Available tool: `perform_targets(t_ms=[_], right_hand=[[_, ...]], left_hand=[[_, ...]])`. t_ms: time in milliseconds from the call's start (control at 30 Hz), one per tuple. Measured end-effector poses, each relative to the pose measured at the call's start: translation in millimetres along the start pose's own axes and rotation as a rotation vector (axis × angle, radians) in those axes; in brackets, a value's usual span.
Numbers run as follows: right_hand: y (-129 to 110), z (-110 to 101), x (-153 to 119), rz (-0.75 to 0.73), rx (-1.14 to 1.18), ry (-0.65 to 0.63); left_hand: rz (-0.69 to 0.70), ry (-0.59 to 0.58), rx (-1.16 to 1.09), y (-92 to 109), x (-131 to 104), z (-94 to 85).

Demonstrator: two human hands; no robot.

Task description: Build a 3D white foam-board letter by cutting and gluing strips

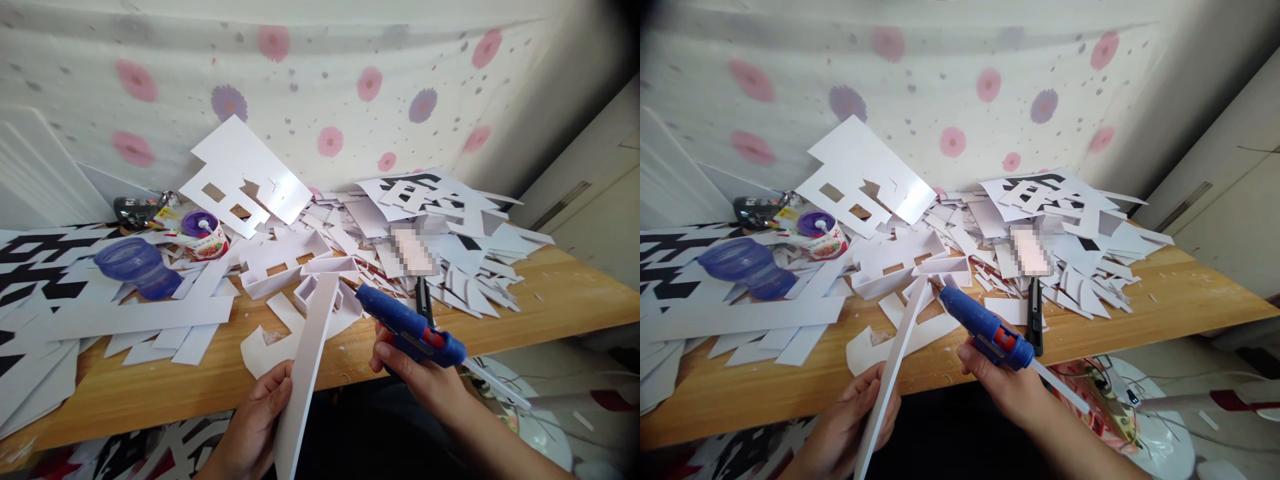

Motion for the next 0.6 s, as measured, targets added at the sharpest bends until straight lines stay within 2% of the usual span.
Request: perform_targets(t_ms=[400,600], right_hand=[[9,3,-2,0.061,-0.042,-0.075],[11,2,-4,0.061,-0.058,-0.072]], left_hand=[[0.007,0.014,0.005,1,2,-1.5],[-0.006,0.022,-0.003,3,2,1.9]])
Point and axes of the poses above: each hand's wrist, its own x-axis towards the middle knuckle, its own z-axis out of the palm, y = z × x, the point moved 7 cm from there along x, towards the middle knuckle, and after that the axes turned 5 degrees about y, right-handed, at the moved point
